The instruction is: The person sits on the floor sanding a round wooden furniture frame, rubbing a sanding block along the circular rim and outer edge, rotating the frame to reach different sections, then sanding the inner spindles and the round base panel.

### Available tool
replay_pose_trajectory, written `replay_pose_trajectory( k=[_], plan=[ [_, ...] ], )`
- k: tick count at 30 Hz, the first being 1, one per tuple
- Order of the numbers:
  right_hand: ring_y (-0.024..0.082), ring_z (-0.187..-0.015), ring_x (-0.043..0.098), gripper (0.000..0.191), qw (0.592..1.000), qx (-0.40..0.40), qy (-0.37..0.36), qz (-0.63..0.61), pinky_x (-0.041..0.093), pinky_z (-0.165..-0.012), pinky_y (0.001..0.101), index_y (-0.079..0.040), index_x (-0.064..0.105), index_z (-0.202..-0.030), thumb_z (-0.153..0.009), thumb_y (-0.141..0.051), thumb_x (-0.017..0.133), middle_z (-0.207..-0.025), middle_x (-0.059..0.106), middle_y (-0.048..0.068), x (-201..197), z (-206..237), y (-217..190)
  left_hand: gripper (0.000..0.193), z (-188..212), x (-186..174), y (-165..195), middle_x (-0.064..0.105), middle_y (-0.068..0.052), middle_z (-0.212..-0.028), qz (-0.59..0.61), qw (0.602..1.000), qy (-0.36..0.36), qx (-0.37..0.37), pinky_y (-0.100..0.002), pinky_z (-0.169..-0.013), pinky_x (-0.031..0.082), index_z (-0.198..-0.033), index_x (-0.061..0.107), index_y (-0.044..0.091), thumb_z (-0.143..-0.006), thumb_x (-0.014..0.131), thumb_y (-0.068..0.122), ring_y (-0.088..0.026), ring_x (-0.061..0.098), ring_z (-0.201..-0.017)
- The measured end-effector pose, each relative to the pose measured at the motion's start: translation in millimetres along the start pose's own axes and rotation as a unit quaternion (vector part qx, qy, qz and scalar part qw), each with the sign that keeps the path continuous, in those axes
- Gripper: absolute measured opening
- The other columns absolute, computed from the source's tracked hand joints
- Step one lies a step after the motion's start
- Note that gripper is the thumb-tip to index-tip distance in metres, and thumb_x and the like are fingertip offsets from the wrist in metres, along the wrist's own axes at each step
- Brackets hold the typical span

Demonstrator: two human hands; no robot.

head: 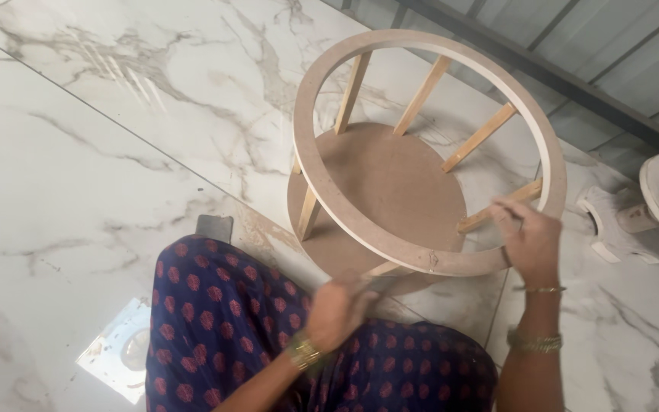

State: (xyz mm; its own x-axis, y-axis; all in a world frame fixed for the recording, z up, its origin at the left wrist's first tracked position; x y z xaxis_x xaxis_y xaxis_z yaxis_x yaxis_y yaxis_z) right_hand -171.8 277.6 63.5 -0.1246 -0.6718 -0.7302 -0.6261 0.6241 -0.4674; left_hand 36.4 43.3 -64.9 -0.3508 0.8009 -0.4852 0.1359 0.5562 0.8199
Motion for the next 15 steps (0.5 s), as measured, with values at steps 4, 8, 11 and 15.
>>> replay_pose_trajectory(
  k=[4, 8, 11, 15],
  plan=[
    [0.019, -0.07, 0.071, 0.022, 0.994, 0.095, -0.046, 0.007, 0.054, -0.07, 0.0331, -0.008, 0.079, -0.109, -0.098, -0.025, 0.07, -0.077, 0.074, 0.01, 24, 17, -18, 0.01, 19, -102, -36, 0.07, -0.02, -0.087, 0.026, 0.958, 0.266, -0.104, -0.041, -0.073, 0.054, -0.1, 0.066, -0.001, -0.098, 0.062, 0.008, -0.031, 0.069, -0.078],
    [0.02, -0.057, 0.067, 0.025, 0.987, 0.162, -0.016, -0.005, 0.051, -0.059, 0.0345, -0.008, 0.079, -0.11, -0.099, -0.029, 0.07, -0.068, 0.07, 0.009, 23, 19, -22, 0.049, -41, -113, -72, 0.063, -0.025, -0.126, 0.056, 0.927, 0.35, -0.118, -0.043, -0.096, 0.049, -0.141, 0.046, -0.008, -0.094, 0.058, -0.003, -0.038, 0.063, -0.105],
    [0.018, -0.061, 0.068, 0.024, 0.993, 0.111, 0.008, 0.031, 0.052, -0.064, 0.0324, -0.009, 0.08, -0.109, -0.099, -0.029, 0.069, -0.071, 0.07, 0.008, 19, 16, -31, 0.09, -81, -55, -54, 0.034, -0.029, -0.162, -0.062, 0.951, 0.304, -0.001, -0.047, -0.124, 0.03, -0.159, 0.023, -0.007, -0.074, 0.046, -0.021, -0.047, 0.037, -0.15],
    [0.017, -0.059, 0.068, 0.024, 0.989, 0.144, 0.0, 0.017, 0.052, -0.062, 0.0325, -0.011, 0.079, -0.109, -0.098, -0.029, 0.069, -0.067, 0.069, 0.006, 22, 20, -20, 0.097, -70, -16, -93, 0.026, -0.033, -0.163, -0.013, 0.955, 0.298, 0.0, -0.048, -0.122, 0.03, -0.159, 0.014, -0.009, -0.067, 0.043, -0.02, -0.049, 0.033, -0.149]
  ],
)
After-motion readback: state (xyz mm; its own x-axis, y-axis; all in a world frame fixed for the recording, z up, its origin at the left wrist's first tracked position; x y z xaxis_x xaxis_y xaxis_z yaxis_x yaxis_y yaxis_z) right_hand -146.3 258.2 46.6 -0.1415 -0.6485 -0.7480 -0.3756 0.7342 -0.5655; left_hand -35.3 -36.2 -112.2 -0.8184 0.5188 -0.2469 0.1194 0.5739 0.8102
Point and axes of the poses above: each hand's wrist, its own z-axis away from the middle knuckle, its own x-axis out of the palm, y = z × x, the point moved 8 cm from there along -z, towards the middle knuckle
